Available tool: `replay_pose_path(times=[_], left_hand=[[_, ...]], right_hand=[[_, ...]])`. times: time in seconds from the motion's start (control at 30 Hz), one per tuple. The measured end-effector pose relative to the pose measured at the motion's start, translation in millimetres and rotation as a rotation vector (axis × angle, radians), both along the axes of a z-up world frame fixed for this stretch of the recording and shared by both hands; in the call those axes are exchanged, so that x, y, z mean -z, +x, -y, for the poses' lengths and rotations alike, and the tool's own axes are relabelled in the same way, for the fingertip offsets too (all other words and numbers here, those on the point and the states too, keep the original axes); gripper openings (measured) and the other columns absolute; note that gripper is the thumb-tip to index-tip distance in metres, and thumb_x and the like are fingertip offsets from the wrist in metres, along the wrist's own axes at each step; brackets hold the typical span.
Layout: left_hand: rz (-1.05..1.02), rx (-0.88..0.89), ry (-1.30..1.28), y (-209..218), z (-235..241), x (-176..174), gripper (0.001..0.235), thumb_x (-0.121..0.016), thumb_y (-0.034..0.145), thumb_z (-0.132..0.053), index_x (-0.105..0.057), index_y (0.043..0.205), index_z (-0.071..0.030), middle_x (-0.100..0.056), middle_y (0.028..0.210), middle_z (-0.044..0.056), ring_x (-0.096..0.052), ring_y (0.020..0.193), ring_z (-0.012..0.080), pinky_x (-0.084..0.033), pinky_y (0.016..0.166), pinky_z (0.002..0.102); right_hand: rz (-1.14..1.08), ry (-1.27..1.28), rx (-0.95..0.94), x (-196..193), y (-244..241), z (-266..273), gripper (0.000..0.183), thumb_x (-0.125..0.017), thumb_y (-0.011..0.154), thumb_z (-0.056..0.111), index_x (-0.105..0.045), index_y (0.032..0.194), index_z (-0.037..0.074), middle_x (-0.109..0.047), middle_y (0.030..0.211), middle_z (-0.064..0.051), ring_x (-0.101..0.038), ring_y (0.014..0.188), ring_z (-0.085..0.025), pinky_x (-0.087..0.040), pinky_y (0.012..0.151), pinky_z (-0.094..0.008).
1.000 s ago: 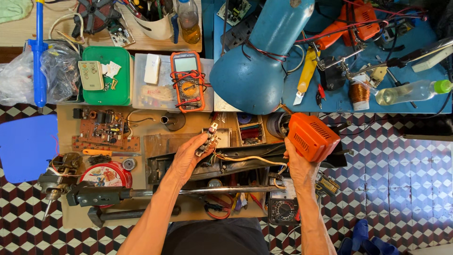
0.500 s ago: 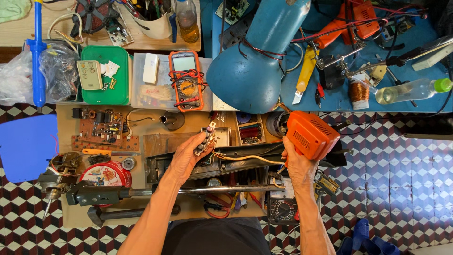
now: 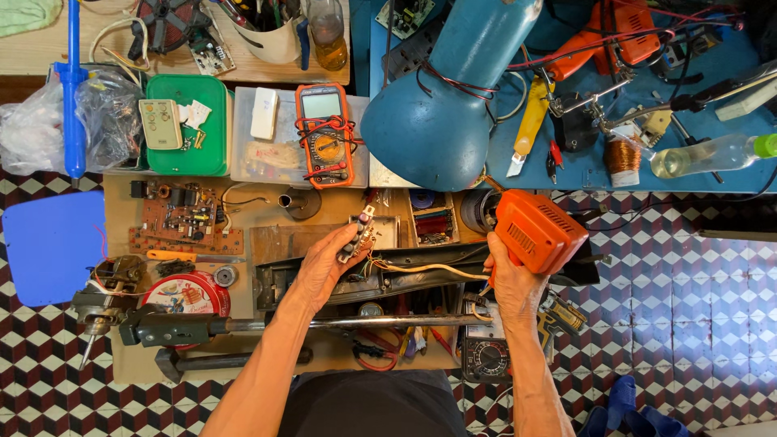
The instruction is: The person uses a yellow utility knife to scrape a small electronic component held in a bench vise, then uses an orange heat gun to apply heat to the same component. The person continues to manipulate the component and wires by hand.
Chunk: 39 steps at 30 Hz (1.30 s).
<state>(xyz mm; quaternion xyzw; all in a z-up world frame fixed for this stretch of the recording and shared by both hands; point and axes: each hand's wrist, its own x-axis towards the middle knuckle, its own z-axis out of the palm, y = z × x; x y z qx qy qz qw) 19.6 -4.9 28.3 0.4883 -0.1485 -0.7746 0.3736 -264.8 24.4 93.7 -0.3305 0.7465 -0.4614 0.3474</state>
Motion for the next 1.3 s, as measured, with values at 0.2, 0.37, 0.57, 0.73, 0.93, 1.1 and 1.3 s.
replay_pose_path(times=[0.2,0.37,0.57,0.73,0.93,1.1,1.3], left_hand=[[-0.008,-0.007,-0.006,1,-1,-2,0.051,-0.068,0.091,-0.038,-0.065,0.127,-0.003,-0.069,0.116,0.006,-0.067,0.109,0.0154,-0.055,0.101,0.034],[-0.012,-0.002,-0.013,0,-1,-1,0.051,-0.069,0.091,-0.039,-0.065,0.127,-0.003,-0.069,0.117,0.005,-0.067,0.11,0.015,-0.055,0.102,0.034],[-0.008,-0.002,-0.013,0,-1,1,0.051,-0.07,0.091,-0.04,-0.066,0.126,-0.003,-0.07,0.113,0.006,-0.068,0.108,0.0158,-0.055,0.101,0.035],[-0.011,-0.001,-0.018,0,-1,1,0.051,-0.07,0.091,-0.04,-0.066,0.126,-0.003,-0.071,0.112,0.007,-0.068,0.109,0.0165,-0.055,0.102,0.034],[-0.021,0.004,-0.027,1,-1,1,0.052,-0.071,0.091,-0.039,-0.066,0.126,-0.002,-0.07,0.113,0.009,-0.068,0.109,0.0179,-0.056,0.102,0.034],[-0.01,0.004,-0.007,1,0,1,0.051,-0.069,0.091,-0.039,-0.066,0.126,-0.003,-0.07,0.114,0.006,-0.068,0.109,0.0162,-0.055,0.101,0.034],[-0.027,-0.001,-0.015,2,-1,3,0.049,-0.069,0.092,-0.038,-0.066,0.126,-0.003,-0.07,0.113,0.007,-0.069,0.108,0.0159,-0.056,0.101,0.034]], right_hand=[[0.052,-0.017,0.017,-7,5,1,0.042,-0.071,0.091,0.012,-0.053,0.128,0.004,-0.06,0.067,-0.002,-0.052,0.047,-0.009,-0.043,0.04,-0.024],[0.064,-0.06,-0.005,0,1,0,0.029,-0.072,0.094,0.013,-0.061,0.118,0.003,-0.061,0.069,-0.003,-0.055,0.051,-0.009,-0.045,0.043,-0.023],[0.071,-0.024,0.031,2,1,-2,0.027,-0.073,0.092,0.014,-0.062,0.114,0.004,-0.062,0.068,-0.003,-0.057,0.053,-0.011,-0.047,0.045,-0.025],[0.047,-0.071,-0.014,1,1,-2,0.024,-0.073,0.093,0.013,-0.063,0.112,0.003,-0.063,0.072,-0.002,-0.061,0.058,-0.01,-0.052,0.05,-0.025],[0.081,-0.058,0.008,3,1,-3,0.023,-0.074,0.092,0.014,-0.064,0.11,0.003,-0.062,0.069,-0.003,-0.058,0.055,-0.01,-0.047,0.048,-0.025],[0.098,-0.036,0.02,4,3,-3,0.021,-0.074,0.092,0.013,-0.064,0.108,0.003,-0.061,0.068,-0.004,-0.055,0.053,-0.011,-0.044,0.045,-0.027],[0.067,-0.143,-0.017,3,3,-3,0.021,-0.073,0.093,0.011,-0.062,0.109,0.003,-0.064,0.075,-0.001,-0.062,0.058,-0.009,-0.055,0.052,-0.024]])
